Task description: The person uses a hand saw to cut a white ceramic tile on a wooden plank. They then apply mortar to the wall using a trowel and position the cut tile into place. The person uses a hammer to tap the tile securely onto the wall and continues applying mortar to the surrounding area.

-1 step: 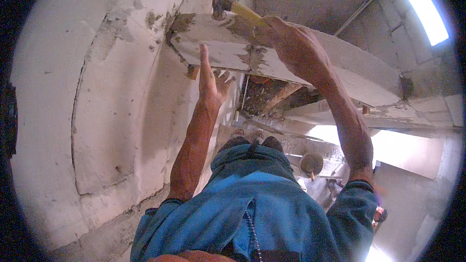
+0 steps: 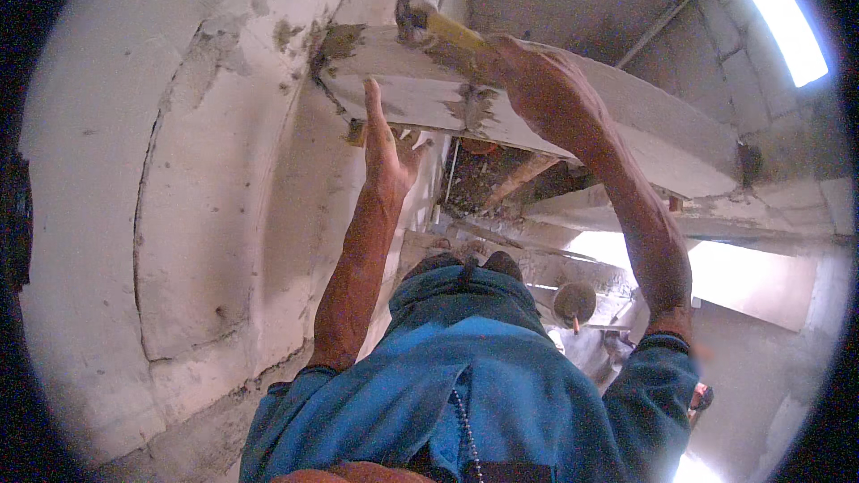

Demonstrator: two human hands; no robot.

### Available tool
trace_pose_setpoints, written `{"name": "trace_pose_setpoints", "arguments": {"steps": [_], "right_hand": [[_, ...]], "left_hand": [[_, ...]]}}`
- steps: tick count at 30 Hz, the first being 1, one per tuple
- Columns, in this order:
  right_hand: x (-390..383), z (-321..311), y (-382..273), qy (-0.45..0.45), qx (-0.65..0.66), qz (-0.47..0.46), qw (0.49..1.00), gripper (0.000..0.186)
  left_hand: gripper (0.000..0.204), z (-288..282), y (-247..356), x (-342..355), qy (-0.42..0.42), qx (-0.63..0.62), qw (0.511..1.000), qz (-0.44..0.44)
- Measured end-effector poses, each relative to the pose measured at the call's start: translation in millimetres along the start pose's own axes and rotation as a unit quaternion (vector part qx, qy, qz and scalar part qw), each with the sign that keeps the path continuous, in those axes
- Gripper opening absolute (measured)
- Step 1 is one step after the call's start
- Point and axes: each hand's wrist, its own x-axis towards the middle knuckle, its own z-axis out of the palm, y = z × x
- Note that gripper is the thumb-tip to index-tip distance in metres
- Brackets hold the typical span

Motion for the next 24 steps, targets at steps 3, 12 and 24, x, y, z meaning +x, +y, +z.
{"name": "trace_pose_setpoints", "arguments": {"steps": [3,12,24], "right_hand": [[9,5,-10,-0.012,-0.029,-0.072,0.997,0.036],[-6,22,-16,-0.054,0.013,0.059,0.997,0.038],[-43,68,-51,0.014,0.184,0.306,0.934,0.039]], "left_hand": [[0.102,-3,24,19,-0.020,-0.016,0.999,0.019],[0.092,-11,26,46,0.025,0.095,0.995,-0.025],[0.072,-90,-29,32,-0.074,-0.036,0.996,-0.020]]}}
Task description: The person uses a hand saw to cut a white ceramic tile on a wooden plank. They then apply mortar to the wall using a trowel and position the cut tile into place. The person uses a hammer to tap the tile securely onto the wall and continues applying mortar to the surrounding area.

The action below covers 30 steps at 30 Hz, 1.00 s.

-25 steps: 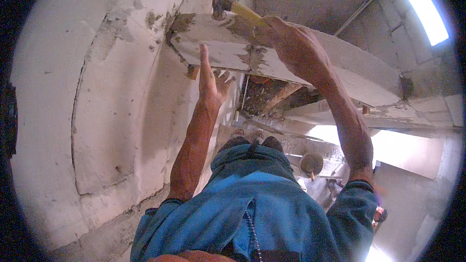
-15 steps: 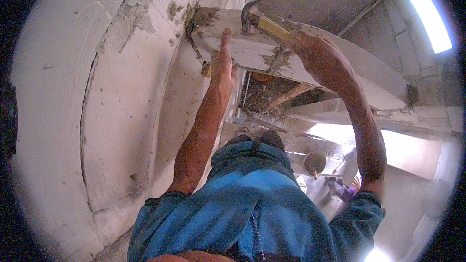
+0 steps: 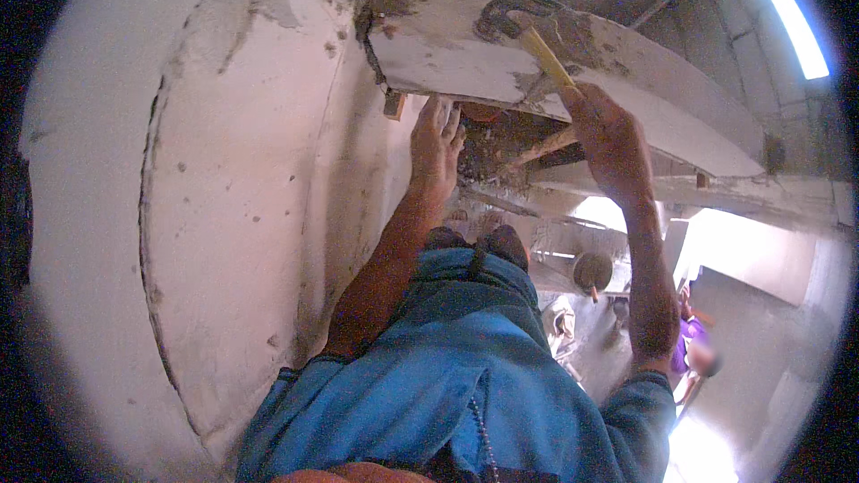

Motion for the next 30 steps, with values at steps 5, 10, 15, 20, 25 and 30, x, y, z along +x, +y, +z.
{"name": "trace_pose_setpoints", "arguments": {"steps": [5,10,15,20,25,30], "right_hand": [[-31,35,37,-0.068,0.170,-0.091,0.979,0.048],[-21,86,70,-0.229,-0.131,-0.180,0.948,0.041],[26,135,81,-0.316,-0.194,-0.229,0.900,0.039],[44,160,76,-0.165,-0.183,-0.265,0.932,0.032],[42,154,64,-0.165,-0.211,-0.294,0.917,0.032],[49,156,58,-0.190,-0.236,-0.205,0.931,0.034]], "left_hand": [[0.056,-91,-38,15,0.067,0.001,0.997,-0.039],[0.049,-198,-101,-13,0.119,0.148,0.963,-0.188],[0.043,-247,-120,-9,0.014,0.473,0.863,-0.178],[0.041,-244,-100,-2,0.108,0.318,0.926,-0.175],[0.040,-221,-78,-18,0.003,0.518,0.855,-0.035],[0.024,-219,-80,-7,0.019,0.624,0.781,0.034]]}}
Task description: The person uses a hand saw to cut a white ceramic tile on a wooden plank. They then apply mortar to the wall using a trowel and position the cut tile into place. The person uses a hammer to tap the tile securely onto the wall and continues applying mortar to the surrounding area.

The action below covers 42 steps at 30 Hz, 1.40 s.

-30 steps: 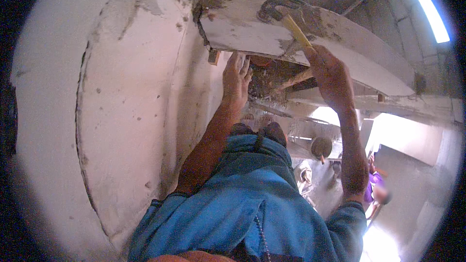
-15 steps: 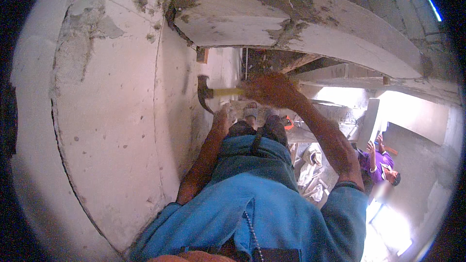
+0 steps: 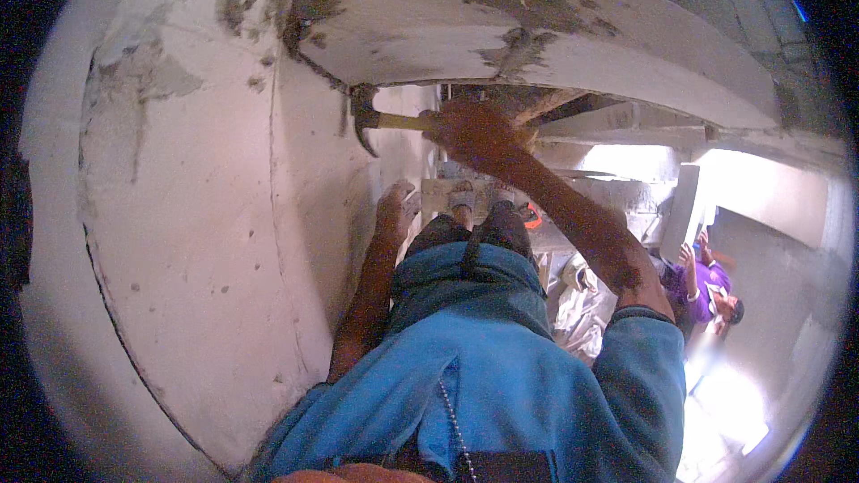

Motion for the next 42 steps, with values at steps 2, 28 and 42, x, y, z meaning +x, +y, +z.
{"name": "trace_pose_setpoints", "arguments": {"steps": [2,28,42], "right_hand": [[-4,13,1,-0.005,0.057,-0.019,0.998,0.034],[-299,516,248,0.239,0.477,0.665,0.522,0.030],[-301,803,482,0.437,0.494,0.652,0.373,0.027]], "left_hand": [[0.027,5,-26,1,0.008,-0.039,0.999,-0.011],[0.062,105,-74,51,-0.339,0.132,0.893,-0.267],[0.063,130,-60,12,-0.303,0.449,0.796,-0.271]]}}
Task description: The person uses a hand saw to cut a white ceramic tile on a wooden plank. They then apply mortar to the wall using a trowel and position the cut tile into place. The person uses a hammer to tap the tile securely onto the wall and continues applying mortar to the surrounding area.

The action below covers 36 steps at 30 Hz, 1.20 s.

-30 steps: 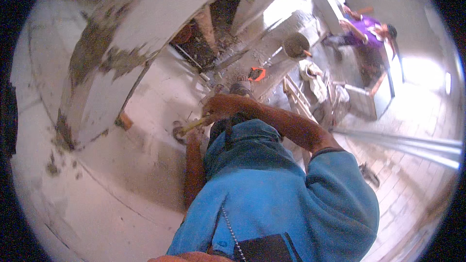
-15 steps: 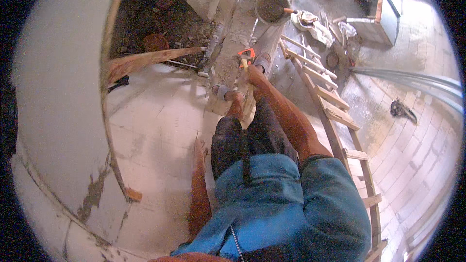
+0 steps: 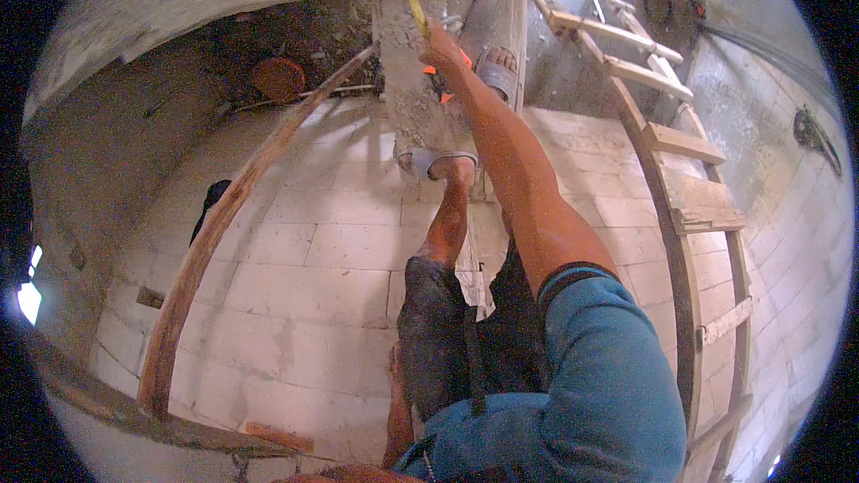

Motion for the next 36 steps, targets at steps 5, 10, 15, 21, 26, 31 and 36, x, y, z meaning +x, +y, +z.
{"name": "trace_pose_setpoints", "arguments": {"steps": [5,10,15,21,26,31,36], "right_hand": [[-10,-27,31,-0.139,-0.193,-0.046,0.970,0.031],[-24,-166,-51,0.205,-0.326,-0.323,0.864,0.026],[59,-281,-118,0.363,-0.414,-0.346,0.760,0.027],[115,-305,-114,0.128,-0.501,-0.225,0.826,0.032],[121,-291,-110,0.074,-0.502,-0.184,0.842,0.032],[110,-295,-130,0.022,-0.484,-0.163,0.860,0.033],[13,-339,-165,-0.083,-0.336,-0.232,0.909,0.044]], "left_hand": [[0.061,7,27,33,0.045,0.073,0.996,0.000],[0.056,47,139,96,0.052,-0.025,0.978,0.202],[0.051,224,350,184,-0.323,-0.168,0.890,0.273],[0.037,431,538,248,-0.362,-0.266,0.858,0.251],[0.042,466,609,266,-0.430,-0.339,0.774,0.317],[0.060,446,648,214,-0.261,-0.260,0.853,0.371],[0.070,354,619,137,-0.238,-0.114,0.863,0.431]]}}
